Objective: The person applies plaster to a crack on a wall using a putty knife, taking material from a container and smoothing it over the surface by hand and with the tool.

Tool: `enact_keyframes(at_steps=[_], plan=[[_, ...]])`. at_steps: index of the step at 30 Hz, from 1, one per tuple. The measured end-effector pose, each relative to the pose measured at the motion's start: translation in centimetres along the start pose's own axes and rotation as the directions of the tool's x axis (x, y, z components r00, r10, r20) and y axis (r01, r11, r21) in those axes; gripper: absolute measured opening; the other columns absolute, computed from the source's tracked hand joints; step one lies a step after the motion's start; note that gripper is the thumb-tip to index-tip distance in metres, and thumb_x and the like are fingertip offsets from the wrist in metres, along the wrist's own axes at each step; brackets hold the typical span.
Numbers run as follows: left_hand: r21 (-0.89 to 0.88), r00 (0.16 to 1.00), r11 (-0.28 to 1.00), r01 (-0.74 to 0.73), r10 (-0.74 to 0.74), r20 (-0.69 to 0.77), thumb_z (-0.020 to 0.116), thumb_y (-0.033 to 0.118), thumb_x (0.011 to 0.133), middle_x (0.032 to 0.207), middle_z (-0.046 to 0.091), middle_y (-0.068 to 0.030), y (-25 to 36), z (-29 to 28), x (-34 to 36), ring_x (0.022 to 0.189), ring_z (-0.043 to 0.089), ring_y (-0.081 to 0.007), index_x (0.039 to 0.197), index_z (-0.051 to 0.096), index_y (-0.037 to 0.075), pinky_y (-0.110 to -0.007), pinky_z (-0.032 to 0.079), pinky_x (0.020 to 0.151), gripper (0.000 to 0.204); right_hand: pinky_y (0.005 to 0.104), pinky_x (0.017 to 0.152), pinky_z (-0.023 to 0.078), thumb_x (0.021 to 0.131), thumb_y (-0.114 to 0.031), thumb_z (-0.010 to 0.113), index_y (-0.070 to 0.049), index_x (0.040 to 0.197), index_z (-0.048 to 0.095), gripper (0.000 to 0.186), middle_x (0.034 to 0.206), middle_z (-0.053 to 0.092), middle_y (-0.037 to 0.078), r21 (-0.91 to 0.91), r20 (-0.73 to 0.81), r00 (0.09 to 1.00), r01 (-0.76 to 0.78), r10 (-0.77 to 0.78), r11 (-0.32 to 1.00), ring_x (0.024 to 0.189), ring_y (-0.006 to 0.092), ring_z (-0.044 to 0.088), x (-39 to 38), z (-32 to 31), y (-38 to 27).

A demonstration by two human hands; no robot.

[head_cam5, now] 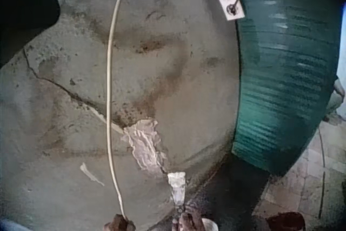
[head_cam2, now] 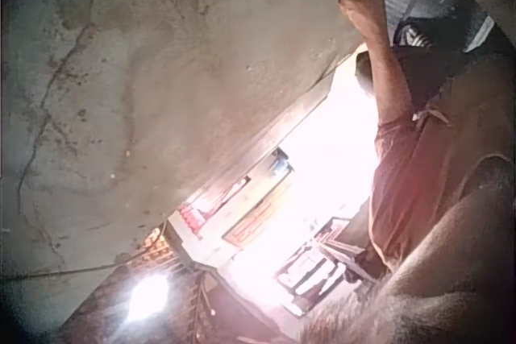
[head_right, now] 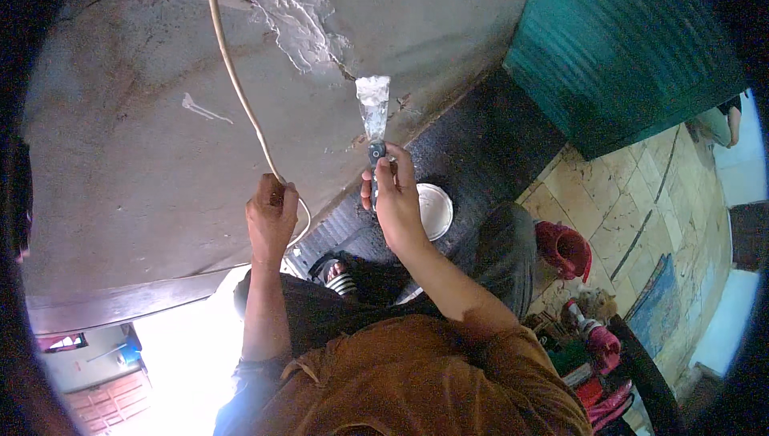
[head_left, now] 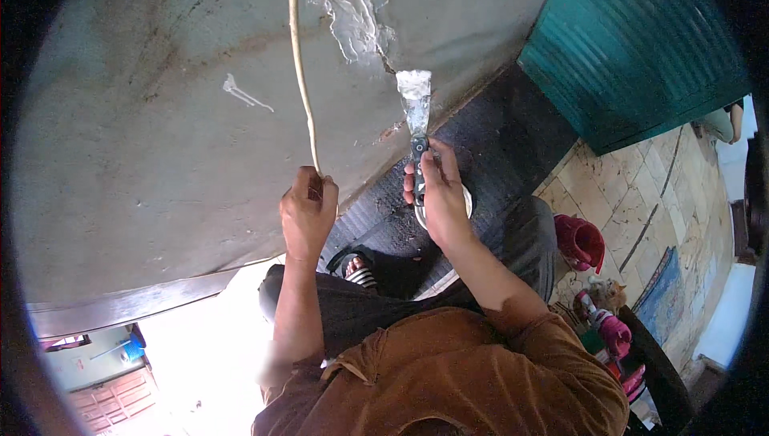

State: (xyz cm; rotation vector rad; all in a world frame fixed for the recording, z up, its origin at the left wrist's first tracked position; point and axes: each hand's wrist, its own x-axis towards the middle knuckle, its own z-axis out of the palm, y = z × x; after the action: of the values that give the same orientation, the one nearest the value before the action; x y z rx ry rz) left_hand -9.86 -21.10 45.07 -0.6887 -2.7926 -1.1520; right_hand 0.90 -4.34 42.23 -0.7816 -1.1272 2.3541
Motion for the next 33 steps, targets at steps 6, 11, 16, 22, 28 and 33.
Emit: enact_keyframes(at_steps=[6,11,16,22,28,33], plan=[[-0.008,1.0,1.0,0.004,-0.004,0.012,0.067,0.012,0.087,0.064,0.062,-0.0138,0.1,-0.4,0.1,0.055,0.063,-0.0263,0.084,0.056,0.001,-0.037,0.05,0.056,0.016,0.0304,0.059,0.048,0.107,-0.018,0.046,-0.011,0.131,0.047,0.026,0.094,0.056,0.006,0.026,-0.005,0.999,0.036,-0.036,0.999,0.073,0.0139,0.055,-0.1,0.8,0.8],[-0.035,1.0,0.999,0.002,-0.001,0.027,0.068,0.011,0.087,0.064,0.063,-0.0129,-0.1,-0.6,0.2,0.055,0.063,-0.023,0.084,0.057,0.001,-0.036,0.049,0.055,0.015,0.0303,0.061,0.049,0.107,-0.017,0.046,-0.011,0.133,0.045,0.027,0.095,0.055,0.006,0.032,-0.014,0.999,0.042,-0.042,0.999,0.075,0.014,0.055,-0.4,2.3,0.4],[-0.078,0.998,0.996,0.034,-0.029,0.059,0.069,0.011,0.087,0.064,0.063,-0.0112,-0.4,-0.3,0.4,0.055,0.063,-0.0195,0.084,0.057,0.002,-0.035,0.049,0.055,0.015,0.0263,0.06,0.048,0.107,-0.015,0.043,-0.015,0.134,0.039,0.028,0.095,0.053,0.004,0.053,-0.016,1.0,0.025,-0.024,0.998,0.074,0.0091,0.052,-0.4,3.2,0.3],[-0.068,0.998,0.998,0.013,-0.008,0.067,0.069,0.011,0.087,0.065,0.063,-0.0106,-0.7,-0.5,0.7,0.054,0.063,-0.0197,0.085,0.057,0.002,-0.034,0.049,0.055,0.015,0.0286,0.065,0.048,0.106,-0.013,0.046,-0.013,0.137,0.041,0.032,0.099,0.052,0.005,0.008,-0.056,0.997,0.048,-0.047,0.999,0.08,0.0116,0.054,0.0,5.2,1.3],[-0.162,0.998,0.986,0.045,-0.035,0.06,0.068,0.009,0.088,0.063,0.062,-0.0087,-1.2,-1.1,0.8,0.054,0.061,-0.0163,0.085,0.057,0.002,-0.032,0.048,0.054,0.014,0.0297,0.068,0.053,0.104,-0.012,0.052,-0.011,0.143,0.035,0.042,0.101,0.053,0.006,0.031,0.026,0.991,0.134,-0.135,0.991,0.086,0.0129,0.056,0.2,7.8,2.3],[-0.123,0.997,0.991,0.051,-0.043,0.067,0.069,0.008,0.088,0.064,0.062,-0.0077,-2.2,-2.4,0.9,0.057,0.062,-0.0117,0.085,0.057,0.001,-0.029,0.048,0.055,0.014,0.0283,0.067,0.057,0.103,-0.008,0.052,-0.005,0.143,0.029,0.047,0.101,0.052,0.007,-0.116,0.043,0.954,0.298,-0.295,0.947,0.087,0.0115,0.055,1.5,9.0,4.9]])
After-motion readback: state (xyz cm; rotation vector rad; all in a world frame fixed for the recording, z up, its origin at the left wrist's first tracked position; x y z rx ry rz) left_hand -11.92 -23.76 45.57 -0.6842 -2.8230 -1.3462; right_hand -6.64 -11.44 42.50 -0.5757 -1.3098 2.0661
